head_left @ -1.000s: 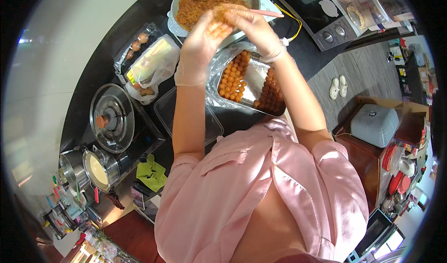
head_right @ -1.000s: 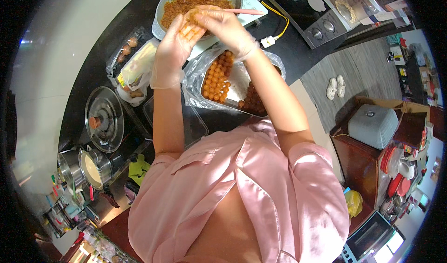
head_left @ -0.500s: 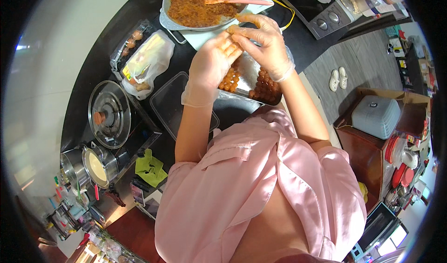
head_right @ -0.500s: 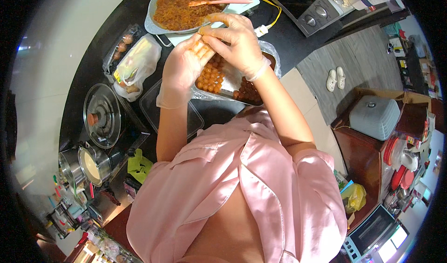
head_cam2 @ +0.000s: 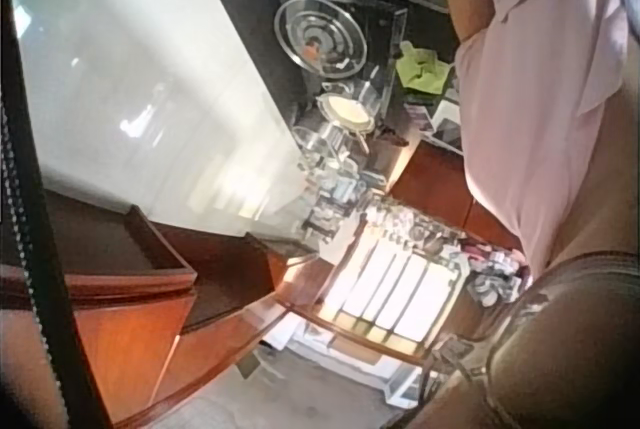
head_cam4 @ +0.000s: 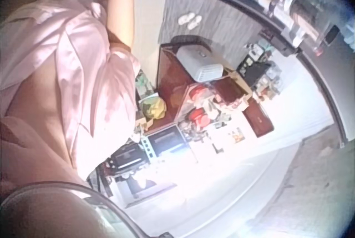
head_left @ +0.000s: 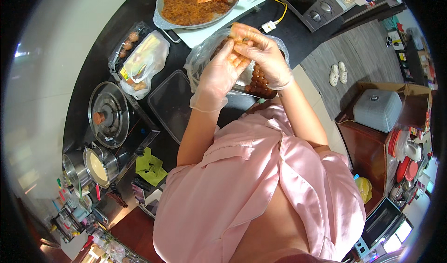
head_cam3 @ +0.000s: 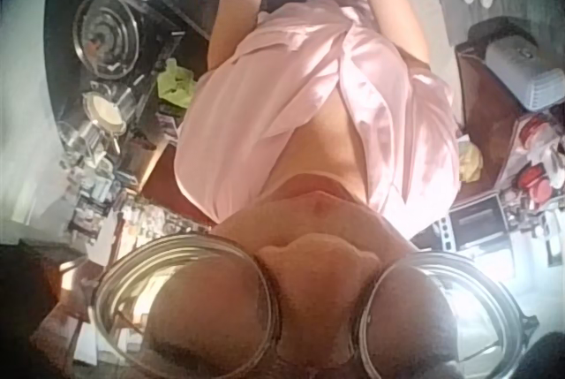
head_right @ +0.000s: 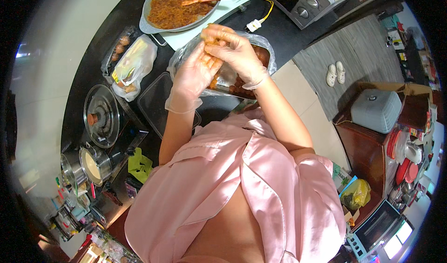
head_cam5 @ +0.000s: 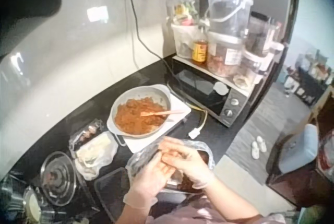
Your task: The person fills dough balls with meat filling using a spoon and shapes them by hand, then places the completed balls into a tray.
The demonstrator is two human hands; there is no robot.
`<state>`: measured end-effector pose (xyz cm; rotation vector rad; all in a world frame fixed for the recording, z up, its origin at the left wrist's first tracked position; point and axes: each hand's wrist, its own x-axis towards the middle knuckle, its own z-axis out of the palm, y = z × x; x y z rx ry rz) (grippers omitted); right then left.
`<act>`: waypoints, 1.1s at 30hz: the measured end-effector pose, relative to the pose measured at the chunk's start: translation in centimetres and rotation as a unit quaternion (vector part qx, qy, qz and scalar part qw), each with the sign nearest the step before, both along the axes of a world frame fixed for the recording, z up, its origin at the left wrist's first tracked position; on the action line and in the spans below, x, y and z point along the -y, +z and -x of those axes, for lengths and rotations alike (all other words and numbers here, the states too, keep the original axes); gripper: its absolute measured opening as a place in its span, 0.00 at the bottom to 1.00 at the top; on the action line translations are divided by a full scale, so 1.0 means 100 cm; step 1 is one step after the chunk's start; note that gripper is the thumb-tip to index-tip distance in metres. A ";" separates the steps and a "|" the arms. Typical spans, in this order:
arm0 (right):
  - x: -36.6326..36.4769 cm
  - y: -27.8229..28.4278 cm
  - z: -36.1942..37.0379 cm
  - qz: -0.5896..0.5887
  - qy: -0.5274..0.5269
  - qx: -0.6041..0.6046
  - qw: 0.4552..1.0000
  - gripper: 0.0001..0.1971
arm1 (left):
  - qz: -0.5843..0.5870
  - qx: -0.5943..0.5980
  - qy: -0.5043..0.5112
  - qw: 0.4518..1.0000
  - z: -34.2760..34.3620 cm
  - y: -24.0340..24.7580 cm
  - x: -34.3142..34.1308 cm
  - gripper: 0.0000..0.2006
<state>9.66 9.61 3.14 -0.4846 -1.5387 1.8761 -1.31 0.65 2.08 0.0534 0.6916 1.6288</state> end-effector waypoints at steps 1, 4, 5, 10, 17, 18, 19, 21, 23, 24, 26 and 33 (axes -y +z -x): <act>0.000 0.003 -0.002 0.064 0.009 -0.005 0.998 0.20 | -0.025 0.004 -0.024 0.999 0.001 0.001 0.001 0.20; -0.003 0.002 -0.007 0.132 0.024 -0.027 0.991 0.26 | -0.003 0.005 -0.020 1.000 -0.003 0.002 0.000 0.19; -0.005 0.001 -0.007 0.136 0.037 -0.045 0.989 0.28 | -0.003 0.005 -0.022 1.000 -0.004 0.002 0.000 0.19; -0.001 0.011 -0.017 0.139 0.010 -0.068 0.988 0.25 | -0.004 -0.025 -0.001 1.000 -0.003 0.006 -0.002 0.19; -0.012 0.007 -0.024 -0.479 -0.125 0.098 0.863 0.14 | -0.005 -0.004 0.023 1.000 -0.005 0.000 0.001 0.19; -0.011 0.008 -0.023 -0.485 -0.129 0.108 0.858 0.14 | 0.004 -0.002 0.027 1.000 -0.006 0.001 0.002 0.19; -0.010 0.009 -0.023 -0.490 -0.132 0.117 0.854 0.13 | 0.013 0.000 0.031 0.999 -0.006 0.002 0.003 0.19; -0.002 0.011 -0.022 -0.449 -0.142 0.109 0.875 0.13 | -0.005 -0.010 0.020 1.000 -0.003 0.001 0.004 0.19; 0.001 0.009 -0.020 -0.407 -0.154 0.103 0.895 0.13 | -0.023 -0.021 0.006 0.999 -0.003 0.003 0.005 0.19; 0.003 0.004 -0.020 -0.351 -0.150 0.095 0.920 0.14 | -0.040 -0.013 0.004 0.999 -0.004 0.006 0.006 0.19; 0.006 -0.001 -0.017 -0.292 -0.147 0.087 0.941 0.14 | -0.056 -0.004 0.000 0.998 -0.007 0.006 0.008 0.20; 0.018 0.006 -0.006 0.216 -0.045 -0.081 0.972 0.30 | -0.070 -0.062 0.003 0.996 -0.012 0.007 0.012 0.20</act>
